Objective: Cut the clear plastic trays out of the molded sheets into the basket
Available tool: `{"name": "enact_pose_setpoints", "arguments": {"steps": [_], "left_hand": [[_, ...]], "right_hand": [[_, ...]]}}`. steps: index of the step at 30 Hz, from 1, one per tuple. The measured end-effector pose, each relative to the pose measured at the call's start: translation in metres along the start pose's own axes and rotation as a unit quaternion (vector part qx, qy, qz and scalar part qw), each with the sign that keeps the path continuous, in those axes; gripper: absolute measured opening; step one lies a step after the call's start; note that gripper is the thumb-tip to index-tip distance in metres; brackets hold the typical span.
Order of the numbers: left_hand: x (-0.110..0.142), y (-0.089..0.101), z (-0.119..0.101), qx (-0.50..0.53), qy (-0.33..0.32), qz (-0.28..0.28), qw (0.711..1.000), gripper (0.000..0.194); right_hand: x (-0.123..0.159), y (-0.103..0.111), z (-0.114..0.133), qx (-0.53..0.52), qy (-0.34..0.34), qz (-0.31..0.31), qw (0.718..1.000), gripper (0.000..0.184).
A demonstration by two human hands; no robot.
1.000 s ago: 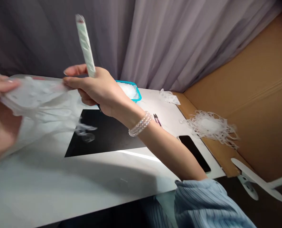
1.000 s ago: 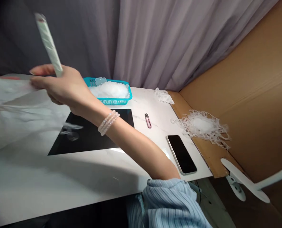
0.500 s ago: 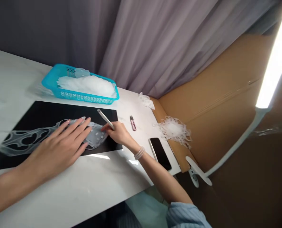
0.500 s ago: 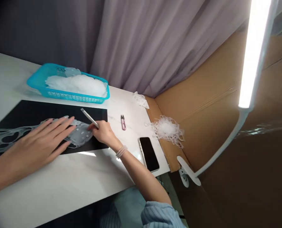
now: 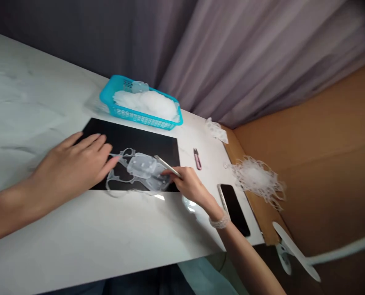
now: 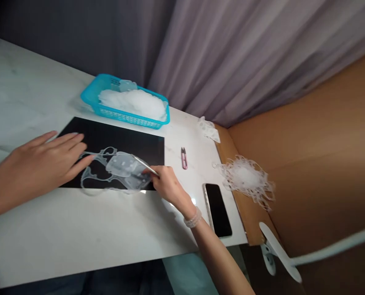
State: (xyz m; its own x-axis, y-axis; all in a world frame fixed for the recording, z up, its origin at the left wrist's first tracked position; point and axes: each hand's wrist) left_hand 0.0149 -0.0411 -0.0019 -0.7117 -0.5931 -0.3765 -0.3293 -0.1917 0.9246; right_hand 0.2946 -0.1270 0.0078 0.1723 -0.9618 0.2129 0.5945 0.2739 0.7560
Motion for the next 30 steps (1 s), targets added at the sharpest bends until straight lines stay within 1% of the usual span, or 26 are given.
{"name": "enact_pose_setpoints", "arguments": {"steps": [1, 2, 3, 4, 7, 9, 11, 14, 16, 17, 19, 21, 22, 24, 25, 26, 27, 30], "left_hand": [[-0.005, 0.004, -0.005, -0.055, 0.003, 0.014, 0.998, 0.039], [-0.01, 0.005, -0.011, -0.073, -0.011, 0.013, 0.997, 0.038], [-0.014, 0.003, -0.018, -0.072, -0.044, 0.036, 0.996, 0.037], [-0.019, -0.002, -0.026, -0.065, -0.07, 0.055, 0.994, 0.037], [-0.029, -0.02, -0.042, -0.065, -0.115, 0.113, 0.985, 0.038], [-0.032, -0.029, -0.043, -0.07, -0.126, 0.144, 0.979, 0.037], [-0.033, -0.032, -0.035, -0.074, -0.126, 0.161, 0.976, 0.04], [-0.027, -0.026, -0.02, -0.11, -0.128, 0.161, 0.972, 0.053], [-0.019, -0.02, -0.018, -0.136, -0.144, 0.144, 0.97, 0.054], [-0.014, -0.018, -0.021, -0.137, -0.156, 0.131, 0.969, 0.051], [-0.004, -0.018, -0.032, -0.114, -0.181, 0.11, 0.971, 0.045], [0.006, -0.02, -0.049, -0.086, -0.189, 0.099, 0.973, 0.041], [0.01, -0.022, -0.058, -0.078, -0.184, 0.097, 0.975, 0.04], [0.018, -0.026, -0.073, -0.074, -0.159, 0.09, 0.98, 0.04], [0.02, -0.027, -0.079, -0.076, -0.146, 0.087, 0.983, 0.042], [0.023, -0.028, -0.083, -0.081, -0.135, 0.083, 0.984, 0.043], [0.024, -0.029, -0.086, -0.086, -0.128, 0.079, 0.985, 0.043], [0.026, -0.028, -0.089, -0.097, -0.12, 0.07, 0.986, 0.042]], "right_hand": [[0.0, -0.001, 0.001, 0.003, 0.0, -0.005, 1.0, 0.044], [0.001, -0.001, 0.001, 0.003, 0.0, -0.008, 1.0, 0.044], [0.001, -0.002, 0.002, 0.001, 0.002, -0.007, 1.0, 0.044], [0.001, -0.002, 0.002, -0.001, 0.004, -0.005, 1.0, 0.044], [0.002, -0.003, 0.0, -0.01, 0.005, 0.0, 1.0, 0.044], [0.002, -0.004, -0.002, -0.01, -0.002, 0.001, 1.0, 0.043], [0.001, -0.004, -0.004, -0.004, -0.004, -0.004, 1.0, 0.042], [-0.002, -0.005, -0.006, 0.018, 0.011, -0.018, 1.0, 0.04], [-0.002, -0.004, -0.005, 0.04, 0.022, -0.038, 0.998, 0.038], [-0.001, -0.003, -0.004, 0.051, 0.024, -0.062, 0.996, 0.036], [0.003, -0.001, 0.001, 0.057, 0.015, -0.129, 0.99, 0.036], [0.009, 0.001, 0.007, 0.026, -0.003, -0.181, 0.983, 0.045], [0.012, 0.001, 0.011, -0.001, -0.012, -0.185, 0.983, 0.053], [0.016, -0.002, 0.018, -0.067, -0.022, -0.149, 0.986, 0.066], [0.017, -0.004, 0.02, -0.099, -0.017, -0.123, 0.987, 0.069], [0.016, -0.008, 0.022, -0.127, -0.007, -0.098, 0.987, 0.067], [0.015, -0.012, 0.023, -0.15, 0.008, -0.076, 0.986, 0.062], [0.01, -0.021, 0.023, -0.177, 0.055, -0.032, 0.982, 0.033]]}}
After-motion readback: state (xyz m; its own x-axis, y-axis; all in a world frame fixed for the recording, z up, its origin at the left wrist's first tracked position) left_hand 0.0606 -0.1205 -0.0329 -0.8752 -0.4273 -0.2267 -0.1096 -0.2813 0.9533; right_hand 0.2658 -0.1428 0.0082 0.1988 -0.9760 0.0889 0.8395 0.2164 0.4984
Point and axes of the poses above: each hand's wrist, its own x-axis away from the middle knuckle, its own y-axis out of the back of the hand, z = x × y, and after that the axes turned 10 degrees about z, right-handed
